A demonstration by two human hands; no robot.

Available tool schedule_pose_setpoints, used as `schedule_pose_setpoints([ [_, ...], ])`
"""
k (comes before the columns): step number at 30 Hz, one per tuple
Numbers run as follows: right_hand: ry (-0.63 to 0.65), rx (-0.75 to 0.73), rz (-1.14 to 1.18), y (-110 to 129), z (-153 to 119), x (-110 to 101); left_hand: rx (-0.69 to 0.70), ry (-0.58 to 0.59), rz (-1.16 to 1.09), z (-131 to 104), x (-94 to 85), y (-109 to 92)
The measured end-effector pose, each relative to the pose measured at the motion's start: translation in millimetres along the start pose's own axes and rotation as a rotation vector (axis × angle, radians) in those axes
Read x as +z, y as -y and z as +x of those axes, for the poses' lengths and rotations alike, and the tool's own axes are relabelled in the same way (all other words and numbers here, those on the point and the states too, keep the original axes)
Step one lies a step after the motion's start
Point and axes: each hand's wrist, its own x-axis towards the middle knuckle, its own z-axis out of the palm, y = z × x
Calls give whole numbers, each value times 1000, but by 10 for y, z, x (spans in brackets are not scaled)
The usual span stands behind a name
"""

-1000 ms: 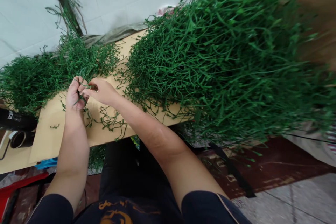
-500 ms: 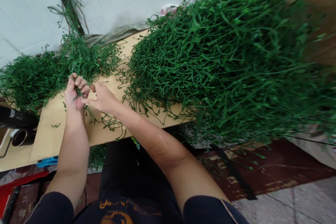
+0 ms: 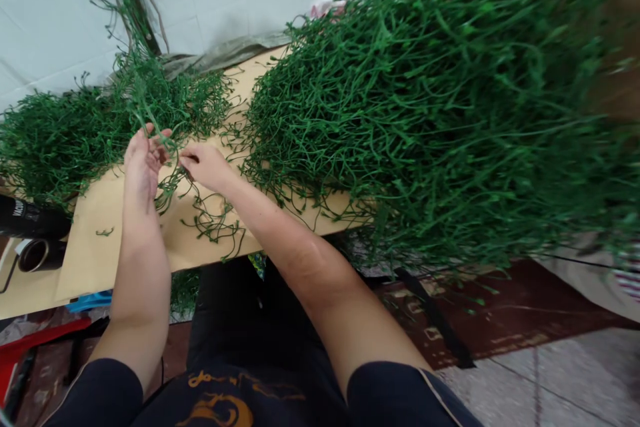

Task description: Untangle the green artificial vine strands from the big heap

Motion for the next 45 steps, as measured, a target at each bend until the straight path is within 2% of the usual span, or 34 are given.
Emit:
schedule_pose_setpoints([
  [3,-135,-8,59,-4,46,-78,-94,115,131,-39,12,16],
  [7,-237,-34,115,9,48,-83,-137,430,284,-118,37,-9],
  [9,-259,2,136,22,30,-76,-117,471,324,-125,51,-20],
  [12,-280,61,120,40,0,-85,-58,339,339,-96,58,-22],
  [15,-250,100,158,42,-20,-102,-35,244,311,-71,58,-14],
  [19,-200,79,174,33,-31,-93,-6,222,264,-83,78,2],
  [23,-80,48,179,41,-32,-62,19,208,241,-96,96,7],
  [27,-88,42,245,62,-74,-33,53,159,280,-44,59,35],
  [32,-86,-53,226,66,-199,-14,137,30,340,69,-9,112],
  [37,-159,-119,162,35,-318,17,125,-41,303,77,17,137],
  [40,-173,-129,99,97,-484,38,137,-83,273,103,-24,154],
  [42,-179,-206,48,202,-647,18,163,-173,272,158,-111,169],
  [45,-199,-404,-3,392,-862,-100,165,-384,225,235,-250,166],
])
